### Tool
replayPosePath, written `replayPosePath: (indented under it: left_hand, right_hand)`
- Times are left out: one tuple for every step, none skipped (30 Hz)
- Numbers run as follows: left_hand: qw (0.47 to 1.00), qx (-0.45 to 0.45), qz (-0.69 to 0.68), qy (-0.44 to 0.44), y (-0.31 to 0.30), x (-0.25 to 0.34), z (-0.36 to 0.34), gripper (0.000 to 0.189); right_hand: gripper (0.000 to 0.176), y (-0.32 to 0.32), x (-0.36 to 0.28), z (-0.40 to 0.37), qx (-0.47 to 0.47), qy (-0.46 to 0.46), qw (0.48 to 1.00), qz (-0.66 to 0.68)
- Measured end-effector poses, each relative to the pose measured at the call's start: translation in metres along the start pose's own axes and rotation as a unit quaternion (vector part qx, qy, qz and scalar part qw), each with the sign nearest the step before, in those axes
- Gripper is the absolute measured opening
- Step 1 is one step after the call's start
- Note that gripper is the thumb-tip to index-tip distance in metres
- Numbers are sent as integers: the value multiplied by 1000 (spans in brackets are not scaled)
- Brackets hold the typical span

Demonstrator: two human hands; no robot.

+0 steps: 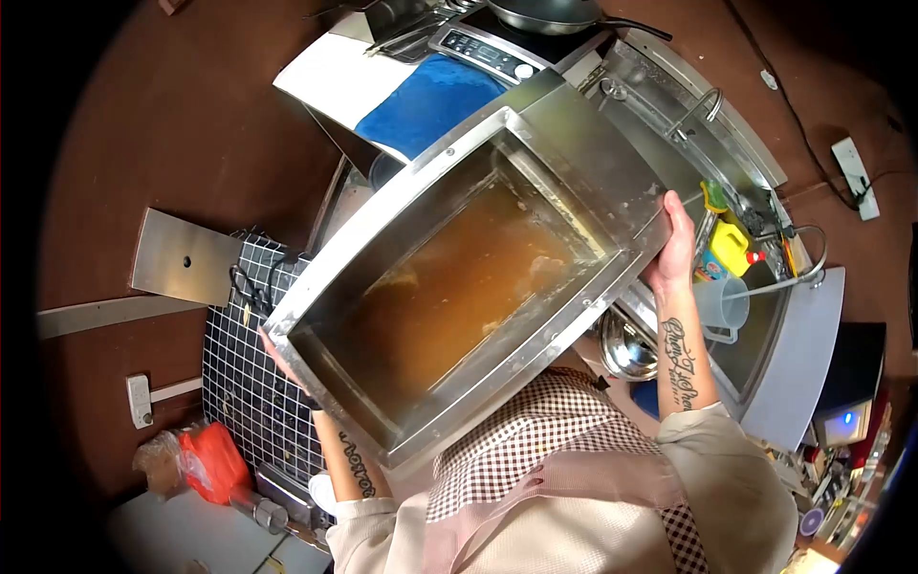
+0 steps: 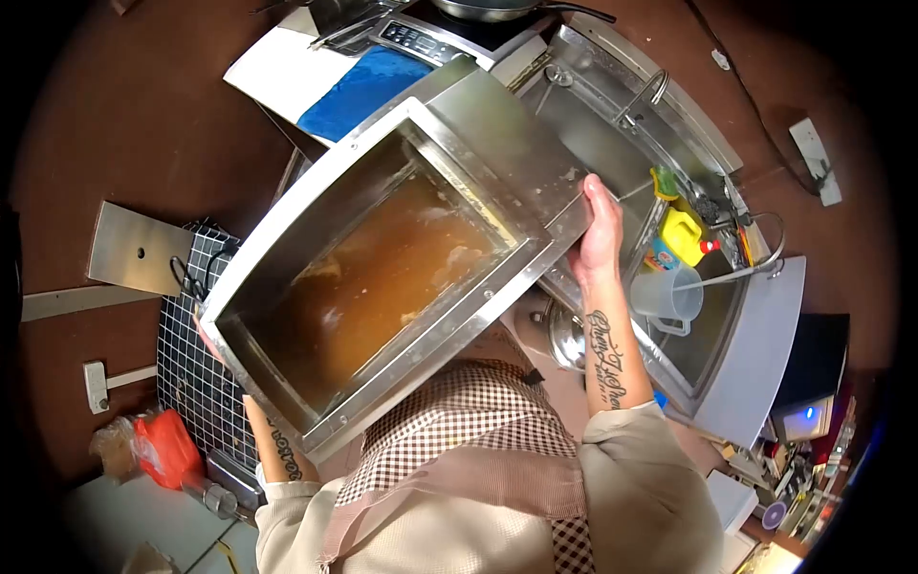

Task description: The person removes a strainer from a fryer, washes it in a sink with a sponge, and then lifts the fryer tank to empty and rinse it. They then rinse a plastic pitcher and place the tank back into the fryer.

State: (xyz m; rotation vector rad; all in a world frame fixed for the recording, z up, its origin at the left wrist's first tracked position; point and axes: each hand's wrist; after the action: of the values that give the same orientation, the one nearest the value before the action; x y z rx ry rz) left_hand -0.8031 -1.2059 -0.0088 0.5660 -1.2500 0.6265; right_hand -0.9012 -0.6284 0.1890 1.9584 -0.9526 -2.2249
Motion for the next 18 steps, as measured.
replayPosePath:
  left_hand:
    - [1000, -3, -8, -8, 5, -2, 2, 64]
    - [997, -23, -58, -38, -7, -17, 3, 65]
    - [933, -118, -290, -176, -15, -33, 11, 62]
    - [930, -127, -291, -185, -10, -28, 11, 59]
    - [927, -137, -291, -193, -4, -22, 11, 57]
    - [924, -146, -291, -201, 2, -16, 11, 55]
    - [951, -77, -224, -200, 12, -11, 6, 51]
    - [968, -10, -153, -198, 19, -10, 1, 48]
    - [990, -4, -74, -122, 21, -20, 1, 47]
    - [999, 15, 6, -47, 26, -25, 2, 46]
    - [996, 6, -34, -80, 27, -28, 1, 46]
    - [991, -1, -74, -112, 28, -31, 0, 46]
    - [983, -5, -114, -145, 30, -31, -1, 47]
    - [981, -5, -112, -157, 33, -30, -1, 48]
    - [981, -6, -102, -163, 32, -40, 0, 48]
    - [981, -7, -92, -169, 29, -51, 0, 49]
    - [943, 6, -202, -264, 36, -32, 4, 48]
    - [883, 42, -310, -349, 43, -13, 7, 48]
  right_hand:
    - [22, -5, -5, 1, 9, -20, 1000, -19]
    - [23, 4, 34, 2, 0, -6, 1000, -17]
    - [23, 8, 30, -3, 8, -12, 1000, -26]
    - [24, 8, 29, -4, 16, -12, 999, -29]
    - [25, 11, 25, -6, 12, -13, 999, -29]
    - [26, 14, 20, -11, 12, -12, 999, -32]
    - [28, 15, 16, -14, 13, -7, 999, -35]
    - [27, 13, 15, -15, 17, -21, 999, -36]
    - [27, 10, 31, -9, 9, -14, 1000, -21]
    - [27, 11, 28, -11, 10, -9, 1000, -21]
    - [27, 13, 27, -13, 11, -4, 1000, -19]
    - [21, 15, 26, -14, 33, -16, 999, -26]
    - [22, 12, 27, -13, 30, -11, 999, -32]
    - [22, 7, 27, -11, 25, -6, 999, -37]
    - [23, 2, 27, -10, 21, -1, 999, -43]
    - [23, 1, 34, -7, 29, 9, 999, -45]
    - [24, -1, 35, -10, 43, 17, 998, -47]
    - [25, 0, 37, -7, 52, 22, 997, -48]
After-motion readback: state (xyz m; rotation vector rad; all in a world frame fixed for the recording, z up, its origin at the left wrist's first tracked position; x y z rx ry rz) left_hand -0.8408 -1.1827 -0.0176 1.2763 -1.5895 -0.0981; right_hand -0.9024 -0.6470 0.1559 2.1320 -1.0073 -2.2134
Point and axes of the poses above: each hand's wrist, its own z-axis towards the middle knuckle, its own y-axis out of the palm, x = y × z, and after that the axes turned 9 degrees about -y, right-handed
